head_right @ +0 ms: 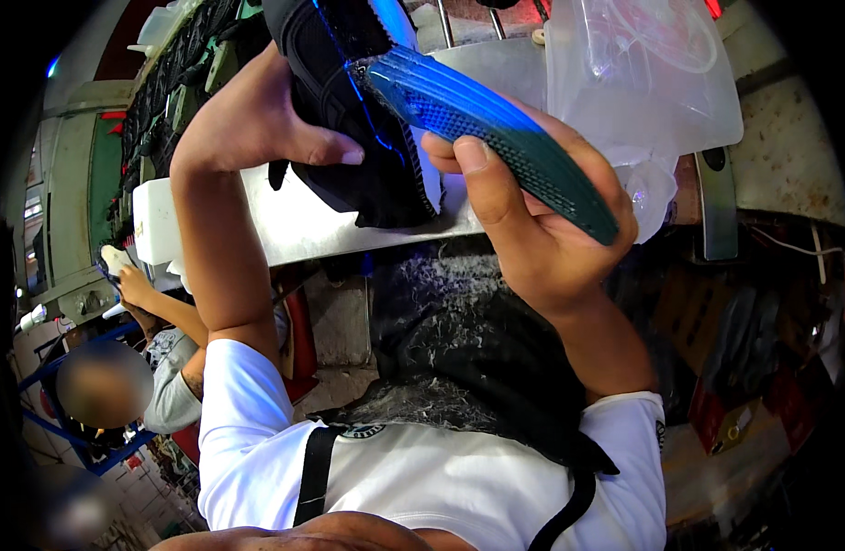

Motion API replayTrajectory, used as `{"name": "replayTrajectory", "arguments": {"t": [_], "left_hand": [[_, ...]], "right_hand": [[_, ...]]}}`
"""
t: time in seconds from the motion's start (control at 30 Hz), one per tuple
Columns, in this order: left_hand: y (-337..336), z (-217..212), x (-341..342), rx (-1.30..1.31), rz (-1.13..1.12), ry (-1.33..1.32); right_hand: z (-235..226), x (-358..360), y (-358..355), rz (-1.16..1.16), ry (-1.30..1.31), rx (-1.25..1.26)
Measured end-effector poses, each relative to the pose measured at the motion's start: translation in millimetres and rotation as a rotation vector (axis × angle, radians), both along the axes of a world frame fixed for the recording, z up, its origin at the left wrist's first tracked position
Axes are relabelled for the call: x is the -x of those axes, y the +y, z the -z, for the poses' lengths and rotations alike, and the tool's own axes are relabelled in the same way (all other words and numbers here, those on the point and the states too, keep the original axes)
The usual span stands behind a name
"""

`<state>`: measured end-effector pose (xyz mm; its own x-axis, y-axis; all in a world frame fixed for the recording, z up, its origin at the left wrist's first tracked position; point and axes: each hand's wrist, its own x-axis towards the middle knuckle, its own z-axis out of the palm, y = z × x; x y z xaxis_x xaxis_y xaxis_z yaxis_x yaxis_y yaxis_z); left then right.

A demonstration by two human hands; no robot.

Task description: The person applies a clear liquid adhesive to the edges and seams of a black shoe using a small blue brush, then places the shoe onto a rack with other shoes.

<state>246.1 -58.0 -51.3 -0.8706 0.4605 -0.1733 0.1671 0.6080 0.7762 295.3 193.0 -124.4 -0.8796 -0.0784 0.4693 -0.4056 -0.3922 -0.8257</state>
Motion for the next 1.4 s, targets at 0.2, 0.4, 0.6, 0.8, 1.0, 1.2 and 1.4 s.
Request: {"name": "replayTrajectory", "arguments": {"t": [0.2, 0.4, 0.6, 0.8, 1.0, 1.2, 1.4], "left_hand": [[7, -16, -13, 0.018, -0.010, 0.058], [7, -13, -19, -0.010, 0.013, 0.145], [11, -22, -26, 0.072, -0.037, 0.096], [-8, 4, -56, 0.251, -0.004, 0.307], [1, 51, -117, -0.104, -0.430, 0.457], [15, 70, -134, 0.037, -0.515, 0.683], [8, 57, -143, -0.009, -0.453, 0.301]], "right_hand": [[-47, 7, 5, 0.010, -0.043, -0.078], [-65, 8, 2, 0.072, -0.052, -0.078], [-84, 20, -6, 0.163, -0.027, -0.106], [-85, 19, 43, 0.171, -0.073, -0.130], [-48, -23, 137, 0.467, -0.296, -0.656], [-3, 2, 139, 0.311, 0.318, -1.234], [1, -10, 136, 0.372, -0.087, -1.069]]}}
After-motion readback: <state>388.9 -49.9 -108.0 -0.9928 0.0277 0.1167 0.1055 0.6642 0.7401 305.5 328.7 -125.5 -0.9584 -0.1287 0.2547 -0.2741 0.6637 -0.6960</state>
